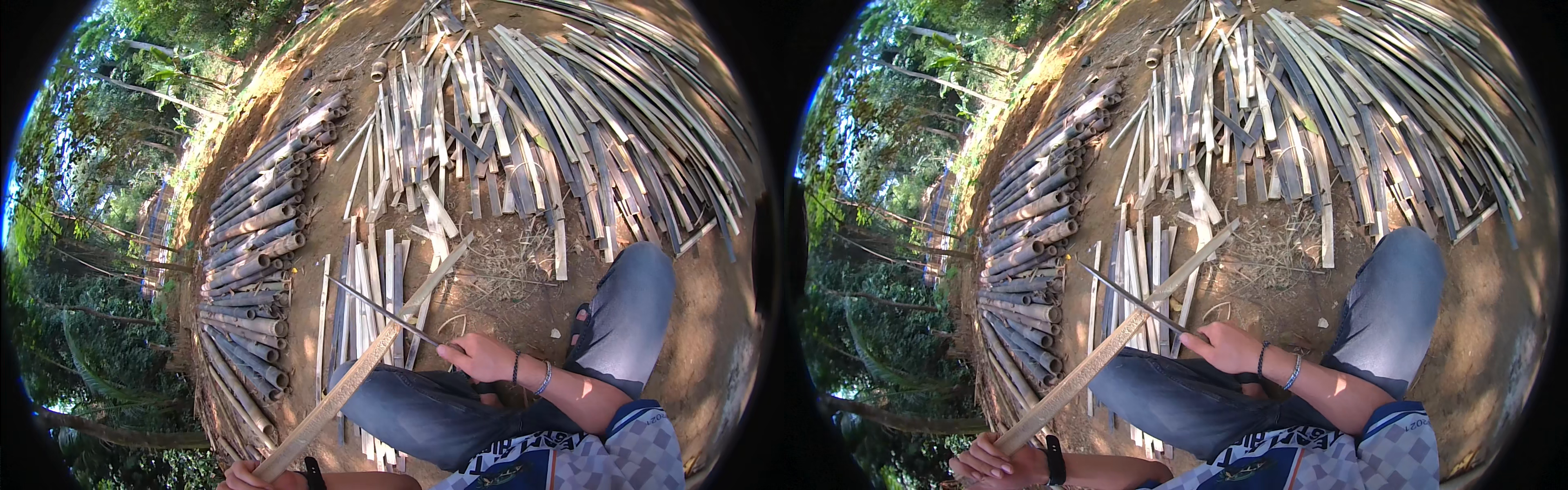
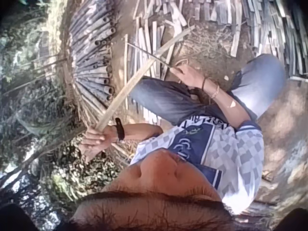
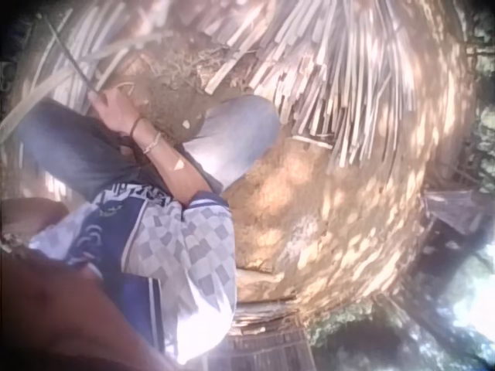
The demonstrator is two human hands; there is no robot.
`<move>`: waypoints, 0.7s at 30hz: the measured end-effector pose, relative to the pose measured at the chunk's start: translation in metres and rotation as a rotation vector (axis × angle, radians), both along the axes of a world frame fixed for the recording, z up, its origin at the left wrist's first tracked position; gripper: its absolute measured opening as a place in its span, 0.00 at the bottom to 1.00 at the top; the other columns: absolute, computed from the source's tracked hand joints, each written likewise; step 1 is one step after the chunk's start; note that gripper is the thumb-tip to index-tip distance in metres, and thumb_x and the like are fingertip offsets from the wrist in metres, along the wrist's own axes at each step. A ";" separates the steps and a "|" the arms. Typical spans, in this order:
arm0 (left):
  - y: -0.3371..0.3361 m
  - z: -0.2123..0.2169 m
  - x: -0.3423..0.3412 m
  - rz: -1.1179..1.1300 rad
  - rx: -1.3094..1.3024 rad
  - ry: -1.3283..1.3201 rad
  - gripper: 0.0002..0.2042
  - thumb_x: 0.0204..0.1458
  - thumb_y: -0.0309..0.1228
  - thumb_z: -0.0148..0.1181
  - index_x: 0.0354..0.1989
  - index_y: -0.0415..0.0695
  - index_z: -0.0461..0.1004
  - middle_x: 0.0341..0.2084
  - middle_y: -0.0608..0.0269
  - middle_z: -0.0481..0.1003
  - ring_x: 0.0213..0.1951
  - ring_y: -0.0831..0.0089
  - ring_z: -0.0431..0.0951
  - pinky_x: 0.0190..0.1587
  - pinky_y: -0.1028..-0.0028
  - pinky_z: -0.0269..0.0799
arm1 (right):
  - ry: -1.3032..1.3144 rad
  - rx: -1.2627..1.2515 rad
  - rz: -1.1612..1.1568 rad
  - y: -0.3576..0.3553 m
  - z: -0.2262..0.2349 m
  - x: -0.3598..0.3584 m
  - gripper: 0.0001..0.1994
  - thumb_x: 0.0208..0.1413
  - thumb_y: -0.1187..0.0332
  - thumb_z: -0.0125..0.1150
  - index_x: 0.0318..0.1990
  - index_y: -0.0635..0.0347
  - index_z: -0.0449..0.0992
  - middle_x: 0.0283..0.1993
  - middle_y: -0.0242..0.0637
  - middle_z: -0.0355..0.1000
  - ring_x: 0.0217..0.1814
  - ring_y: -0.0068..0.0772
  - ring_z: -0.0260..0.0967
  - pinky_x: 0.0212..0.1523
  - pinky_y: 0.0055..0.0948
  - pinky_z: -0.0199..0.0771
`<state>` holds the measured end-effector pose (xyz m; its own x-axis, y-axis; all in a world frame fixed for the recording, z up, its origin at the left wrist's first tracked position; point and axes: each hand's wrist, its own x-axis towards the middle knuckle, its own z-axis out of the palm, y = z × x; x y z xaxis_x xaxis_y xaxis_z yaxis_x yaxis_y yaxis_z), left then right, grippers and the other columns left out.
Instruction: The person shaves and scrapes bamboo strips using a knife while sitting on the ground.
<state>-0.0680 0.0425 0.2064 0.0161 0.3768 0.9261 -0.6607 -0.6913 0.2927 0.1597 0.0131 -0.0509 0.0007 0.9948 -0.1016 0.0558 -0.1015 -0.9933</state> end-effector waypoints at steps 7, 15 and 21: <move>-0.002 0.003 0.015 -0.095 0.027 0.012 0.34 0.56 0.66 0.34 0.24 0.42 0.63 0.07 0.65 0.60 0.08 0.75 0.59 0.14 0.78 0.56 | 0.029 -0.112 -0.044 0.000 -0.005 0.010 0.31 0.61 0.45 0.46 0.20 0.69 0.71 0.17 0.55 0.67 0.23 0.55 0.69 0.30 0.45 0.68; -0.003 0.005 0.022 -0.153 0.032 0.030 0.34 0.55 0.66 0.35 0.22 0.43 0.64 0.08 0.64 0.63 0.08 0.75 0.62 0.15 0.78 0.57 | -0.048 0.041 0.102 -0.014 0.035 0.008 0.28 0.61 0.46 0.47 0.26 0.68 0.75 0.21 0.55 0.70 0.26 0.56 0.71 0.32 0.45 0.70; -0.005 0.005 0.019 -0.128 0.031 0.011 0.33 0.54 0.66 0.38 0.22 0.43 0.64 0.07 0.65 0.63 0.08 0.76 0.61 0.14 0.79 0.56 | 0.053 -0.058 0.070 -0.013 0.021 -0.004 0.29 0.61 0.47 0.46 0.26 0.70 0.74 0.20 0.56 0.69 0.26 0.57 0.71 0.31 0.45 0.70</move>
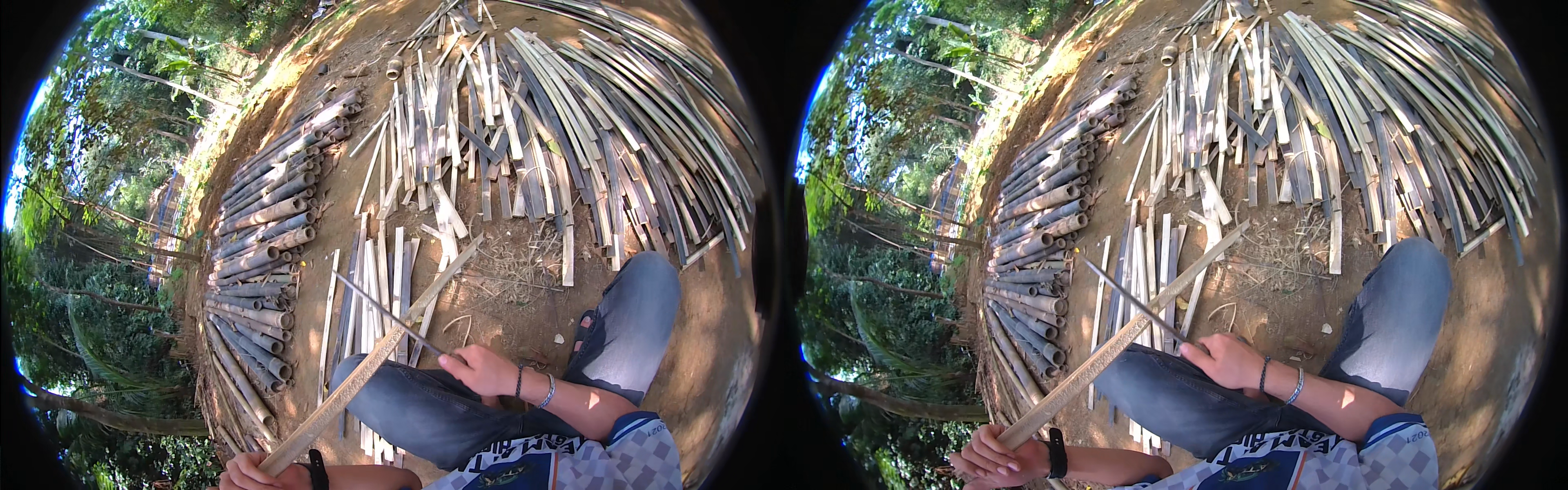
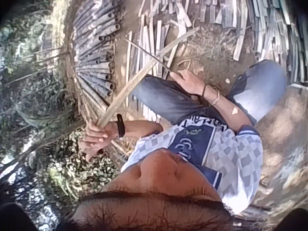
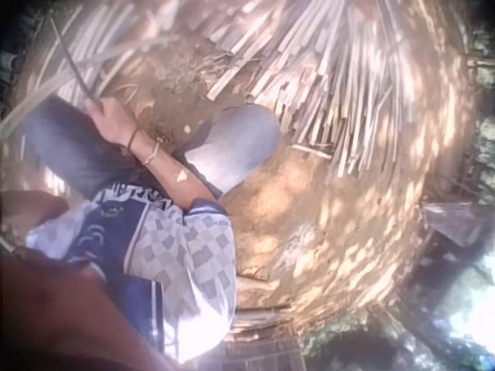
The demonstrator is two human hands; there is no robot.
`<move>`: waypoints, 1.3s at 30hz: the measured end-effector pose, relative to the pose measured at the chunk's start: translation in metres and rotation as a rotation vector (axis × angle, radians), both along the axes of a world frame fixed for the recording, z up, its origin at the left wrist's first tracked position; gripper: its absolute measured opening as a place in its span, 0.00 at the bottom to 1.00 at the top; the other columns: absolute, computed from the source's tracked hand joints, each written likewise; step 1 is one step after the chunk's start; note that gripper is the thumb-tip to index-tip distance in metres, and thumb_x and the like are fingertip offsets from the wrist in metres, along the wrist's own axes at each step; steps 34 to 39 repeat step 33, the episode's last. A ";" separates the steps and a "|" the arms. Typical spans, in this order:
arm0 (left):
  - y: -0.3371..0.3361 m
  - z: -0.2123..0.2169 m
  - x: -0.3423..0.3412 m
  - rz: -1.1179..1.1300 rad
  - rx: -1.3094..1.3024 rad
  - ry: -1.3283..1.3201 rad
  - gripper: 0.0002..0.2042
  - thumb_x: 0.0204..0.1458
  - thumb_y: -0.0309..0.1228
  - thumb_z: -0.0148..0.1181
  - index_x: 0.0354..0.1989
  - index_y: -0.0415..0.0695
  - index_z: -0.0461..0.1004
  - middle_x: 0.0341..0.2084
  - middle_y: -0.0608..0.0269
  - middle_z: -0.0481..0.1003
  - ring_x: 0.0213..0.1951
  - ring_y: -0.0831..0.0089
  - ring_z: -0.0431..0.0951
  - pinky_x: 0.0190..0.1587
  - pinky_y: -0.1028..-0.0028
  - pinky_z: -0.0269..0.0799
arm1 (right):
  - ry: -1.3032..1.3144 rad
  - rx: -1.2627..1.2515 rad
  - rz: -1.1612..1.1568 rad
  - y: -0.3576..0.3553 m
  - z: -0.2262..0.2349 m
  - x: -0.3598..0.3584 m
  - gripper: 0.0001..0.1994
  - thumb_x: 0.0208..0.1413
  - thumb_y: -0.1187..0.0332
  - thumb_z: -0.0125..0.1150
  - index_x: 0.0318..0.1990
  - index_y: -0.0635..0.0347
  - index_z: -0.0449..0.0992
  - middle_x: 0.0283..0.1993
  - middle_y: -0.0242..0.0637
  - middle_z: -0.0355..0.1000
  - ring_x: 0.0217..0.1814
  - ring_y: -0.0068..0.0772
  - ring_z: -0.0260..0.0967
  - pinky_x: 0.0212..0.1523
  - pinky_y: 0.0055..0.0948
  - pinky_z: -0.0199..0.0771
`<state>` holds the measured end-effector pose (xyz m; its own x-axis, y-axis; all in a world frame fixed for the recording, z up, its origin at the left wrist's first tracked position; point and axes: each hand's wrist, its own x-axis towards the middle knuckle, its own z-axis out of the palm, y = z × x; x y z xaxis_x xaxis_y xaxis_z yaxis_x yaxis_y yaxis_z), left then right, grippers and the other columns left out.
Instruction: The person shaves and scrapes bamboo strips using a knife while sitting on the ground.
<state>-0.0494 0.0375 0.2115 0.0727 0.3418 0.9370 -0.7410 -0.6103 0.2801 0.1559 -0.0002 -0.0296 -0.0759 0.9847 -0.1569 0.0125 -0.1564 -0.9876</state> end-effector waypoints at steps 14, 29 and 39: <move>-0.005 0.000 0.001 0.126 -0.023 -0.057 0.28 0.58 0.58 0.42 0.16 0.47 0.58 0.03 0.70 0.60 0.04 0.83 0.60 0.06 0.86 0.56 | 0.120 0.119 0.129 -0.021 0.054 -0.007 0.27 0.62 0.50 0.46 0.25 0.70 0.72 0.19 0.53 0.69 0.25 0.54 0.71 0.30 0.44 0.68; -0.007 0.000 0.004 0.144 0.006 -0.031 0.29 0.57 0.61 0.40 0.17 0.46 0.60 0.04 0.66 0.64 0.04 0.82 0.62 0.06 0.86 0.61 | 0.157 0.186 0.210 -0.045 0.085 -0.021 0.23 0.61 0.53 0.49 0.29 0.69 0.71 0.17 0.53 0.68 0.24 0.58 0.71 0.26 0.44 0.68; -0.009 0.002 0.008 0.093 -0.013 -0.038 0.28 0.56 0.61 0.43 0.18 0.47 0.60 0.04 0.66 0.65 0.04 0.81 0.63 0.07 0.86 0.61 | 0.112 0.276 0.304 -0.059 0.105 -0.032 0.22 0.60 0.53 0.51 0.30 0.68 0.71 0.16 0.53 0.67 0.22 0.56 0.70 0.24 0.44 0.68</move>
